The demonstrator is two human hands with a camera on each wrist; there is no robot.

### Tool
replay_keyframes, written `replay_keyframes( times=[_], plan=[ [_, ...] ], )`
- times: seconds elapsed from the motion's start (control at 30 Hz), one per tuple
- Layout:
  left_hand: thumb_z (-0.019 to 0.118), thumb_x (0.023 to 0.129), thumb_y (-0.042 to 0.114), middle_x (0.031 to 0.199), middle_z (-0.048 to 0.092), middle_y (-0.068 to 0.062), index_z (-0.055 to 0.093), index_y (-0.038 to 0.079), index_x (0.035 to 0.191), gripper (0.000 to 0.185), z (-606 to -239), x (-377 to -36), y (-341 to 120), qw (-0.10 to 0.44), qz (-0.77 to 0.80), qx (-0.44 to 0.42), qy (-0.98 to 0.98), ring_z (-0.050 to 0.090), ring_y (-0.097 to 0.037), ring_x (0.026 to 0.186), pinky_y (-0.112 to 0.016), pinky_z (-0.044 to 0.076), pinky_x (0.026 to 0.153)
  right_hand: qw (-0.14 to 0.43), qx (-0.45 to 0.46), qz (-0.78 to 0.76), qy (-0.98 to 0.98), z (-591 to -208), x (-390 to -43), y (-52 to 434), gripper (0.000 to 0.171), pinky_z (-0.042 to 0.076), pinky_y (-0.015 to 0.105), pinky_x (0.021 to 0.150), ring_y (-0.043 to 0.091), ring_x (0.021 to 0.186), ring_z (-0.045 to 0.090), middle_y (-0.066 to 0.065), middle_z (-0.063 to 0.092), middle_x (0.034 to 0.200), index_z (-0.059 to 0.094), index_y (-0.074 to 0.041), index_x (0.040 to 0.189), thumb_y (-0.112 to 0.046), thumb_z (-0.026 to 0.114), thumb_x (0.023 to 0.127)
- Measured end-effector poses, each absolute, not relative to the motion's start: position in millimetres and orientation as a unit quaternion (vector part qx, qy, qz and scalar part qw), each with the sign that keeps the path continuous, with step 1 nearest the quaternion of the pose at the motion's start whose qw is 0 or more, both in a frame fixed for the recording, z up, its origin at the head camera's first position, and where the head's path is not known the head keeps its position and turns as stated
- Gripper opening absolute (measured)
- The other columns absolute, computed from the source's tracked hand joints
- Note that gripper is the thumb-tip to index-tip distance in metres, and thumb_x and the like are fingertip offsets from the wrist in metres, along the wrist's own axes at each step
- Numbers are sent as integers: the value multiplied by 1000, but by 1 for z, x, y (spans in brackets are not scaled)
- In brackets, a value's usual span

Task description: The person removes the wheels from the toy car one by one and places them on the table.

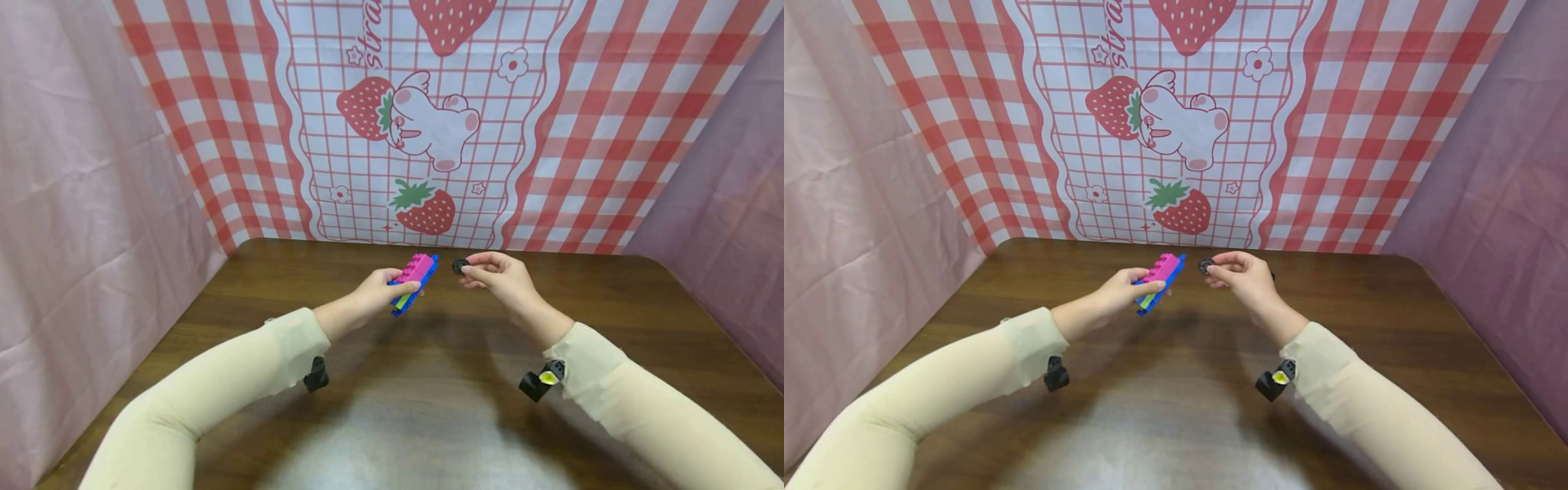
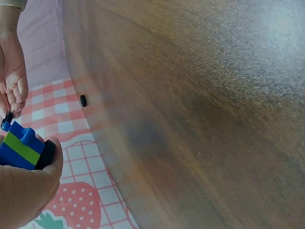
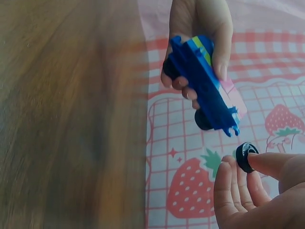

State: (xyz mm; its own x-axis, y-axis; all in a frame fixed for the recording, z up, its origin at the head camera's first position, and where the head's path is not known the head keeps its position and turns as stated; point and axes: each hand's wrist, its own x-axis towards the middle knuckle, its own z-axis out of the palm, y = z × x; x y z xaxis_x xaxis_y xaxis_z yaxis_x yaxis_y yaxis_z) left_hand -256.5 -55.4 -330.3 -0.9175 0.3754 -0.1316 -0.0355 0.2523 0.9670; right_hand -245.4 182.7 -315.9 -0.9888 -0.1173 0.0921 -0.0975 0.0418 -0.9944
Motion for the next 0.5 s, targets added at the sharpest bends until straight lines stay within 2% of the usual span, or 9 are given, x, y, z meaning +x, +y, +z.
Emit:
replay_keyframes(
  times=[0.2, 0.5],
  plan=[
    [59, 97, 22, 109, 71, -17, 60, -5, 118, 34, -332, -256, -58, 162, 604, 115, 771, 60, -9, 81, -23, 51, 72, 12, -64, -690, 721, -317, -251, 190, 17, 57, 24, 74, 8, 72, 70, -7, 70, 76, 56, 5, 106, -3, 62, 93],
    [59, 98, 22, 113, 70, -18, 59, -5, 122, 36, -332, -255, -61, 172, 608, 107, 767, 62, -12, 86, -27, 51, 79, 9, -42, -684, 728, -325, -260, 208, 23, 57, 23, 74, 7, 72, 70, -9, 70, 77, 57, 5, 111, -5, 63, 92]
  ],
)
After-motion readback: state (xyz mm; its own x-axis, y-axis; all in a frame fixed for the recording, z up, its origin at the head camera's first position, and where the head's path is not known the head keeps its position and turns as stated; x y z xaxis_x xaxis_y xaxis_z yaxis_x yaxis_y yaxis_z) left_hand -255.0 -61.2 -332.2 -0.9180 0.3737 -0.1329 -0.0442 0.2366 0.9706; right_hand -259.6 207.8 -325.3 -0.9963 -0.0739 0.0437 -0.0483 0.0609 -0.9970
